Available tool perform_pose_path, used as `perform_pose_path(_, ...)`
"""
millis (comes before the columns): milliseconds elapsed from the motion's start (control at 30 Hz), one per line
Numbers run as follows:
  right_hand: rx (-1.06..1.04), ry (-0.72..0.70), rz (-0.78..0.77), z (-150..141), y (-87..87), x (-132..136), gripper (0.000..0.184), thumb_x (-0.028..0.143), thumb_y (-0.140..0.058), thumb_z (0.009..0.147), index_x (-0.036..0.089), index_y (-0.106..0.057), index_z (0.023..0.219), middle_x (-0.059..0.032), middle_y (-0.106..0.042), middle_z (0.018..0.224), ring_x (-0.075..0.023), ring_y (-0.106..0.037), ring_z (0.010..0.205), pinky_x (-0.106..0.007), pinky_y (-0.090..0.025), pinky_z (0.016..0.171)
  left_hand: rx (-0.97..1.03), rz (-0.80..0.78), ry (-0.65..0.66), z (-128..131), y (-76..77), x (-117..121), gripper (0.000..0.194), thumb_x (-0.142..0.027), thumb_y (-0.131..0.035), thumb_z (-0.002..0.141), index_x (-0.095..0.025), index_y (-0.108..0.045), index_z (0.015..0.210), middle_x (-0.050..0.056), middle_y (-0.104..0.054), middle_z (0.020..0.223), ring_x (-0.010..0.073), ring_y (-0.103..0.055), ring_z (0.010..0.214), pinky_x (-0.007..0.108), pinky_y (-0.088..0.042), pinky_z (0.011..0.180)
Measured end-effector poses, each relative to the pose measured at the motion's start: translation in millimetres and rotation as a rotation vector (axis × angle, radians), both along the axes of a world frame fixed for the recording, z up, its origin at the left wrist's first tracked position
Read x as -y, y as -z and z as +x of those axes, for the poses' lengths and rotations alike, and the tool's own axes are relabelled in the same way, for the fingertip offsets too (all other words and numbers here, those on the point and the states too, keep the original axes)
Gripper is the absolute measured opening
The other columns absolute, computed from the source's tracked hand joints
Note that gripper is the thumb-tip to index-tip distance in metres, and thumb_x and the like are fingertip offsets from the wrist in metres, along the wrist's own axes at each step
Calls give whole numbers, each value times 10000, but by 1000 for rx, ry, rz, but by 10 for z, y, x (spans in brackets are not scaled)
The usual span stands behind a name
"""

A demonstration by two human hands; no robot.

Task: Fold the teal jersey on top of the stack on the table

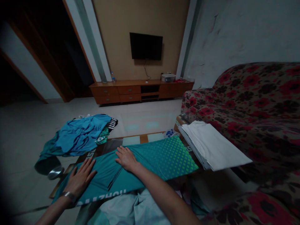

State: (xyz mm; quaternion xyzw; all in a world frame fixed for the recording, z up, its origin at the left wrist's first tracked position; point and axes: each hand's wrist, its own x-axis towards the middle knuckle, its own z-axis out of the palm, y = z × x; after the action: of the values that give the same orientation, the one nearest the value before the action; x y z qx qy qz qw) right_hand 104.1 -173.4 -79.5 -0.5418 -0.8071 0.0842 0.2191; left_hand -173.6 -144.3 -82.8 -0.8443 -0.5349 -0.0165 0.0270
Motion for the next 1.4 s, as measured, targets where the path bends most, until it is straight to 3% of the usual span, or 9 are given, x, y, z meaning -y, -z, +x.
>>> perform_pose_path(167,-66,109,39,433,47,133,507,452,-440,941,189,-463,1375,-98,-413,1466,-228,-314,1385,-435,-283,1123,57,89,-64,-206,62,-38,536,-413,-287,929,-247,-406,1424,51,-280,1539,268,-210,1423,565,-196,1090)
perform_pose_path(300,-73,237,128,1072,172,549,452,371,-419,948,178,-503,1347,-120,-471,1419,-246,-377,1350,-471,-319,1097,169,151,-289,-433,-108,120,542,-377,-250,947,-153,-412,1412,127,-319,1517,271,-259,1397,523,-256,1076)
perform_pose_path(467,105,493,251,2289,607,989,538,422,-318,928,92,-572,1269,-191,-533,1340,-310,-426,1307,-493,-362,1062,227,-14,-723,-813,-398,395,550,-435,-291,923,-81,-613,1194,225,-569,1245,350,-483,1180,467,-390,936)
perform_pose_path(600,246,630,271,2980,940,1206,574,468,-276,896,126,-617,1205,-186,-572,1285,-337,-468,1260,-503,-402,1015,202,-102,-751,-862,-432,658,539,-592,-400,848,-151,-697,933,175,-641,1048,341,-546,1047,412,-419,833)
perform_pose_path(767,359,657,188,3138,1006,1344,641,460,-214,899,61,-603,1215,-196,-546,1305,-330,-460,1259,-451,-379,1033,67,-175,-649,-709,-434,853,335,-465,-536,796,-181,-646,935,121,-620,1040,289,-547,1032,345,-409,789)
perform_pose_path(1000,327,733,120,3076,754,1363,538,381,-272,922,72,-589,1227,-182,-547,1309,-288,-484,1226,-396,-370,1029,41,-128,-657,-691,-564,892,307,-355,-476,816,-161,-623,1004,148,-597,1059,322,-535,1041,408,-417,793)
perform_pose_path(1100,317,783,77,2942,541,1478,487,336,-356,917,49,-541,1265,-204,-554,1279,-281,-501,1203,-378,-380,1003,13,102,-533,-473,-582,851,364,-299,-456,834,-151,-584,1141,167,-552,1202,325,-486,1131,457,-389,881)
perform_pose_path(1200,331,908,-57,2727,290,1647,465,307,-431,910,53,-511,1291,-208,-585,1208,-277,-542,1138,-350,-400,956,69,209,-307,-10,-572,693,370,-245,-437,854,-169,-577,1188,145,-496,1337,293,-438,1229,460,-349,962)
perform_pose_path(1400,317,1098,-305,2455,-140,1888,477,371,-585,852,127,-538,1259,-161,-630,1091,-292,-586,1055,-342,-450,835,145,1,177,1626,-560,352,334,-181,-450,862,-222,-625,1143,100,-529,1339,272,-437,1257,464,-320,999)
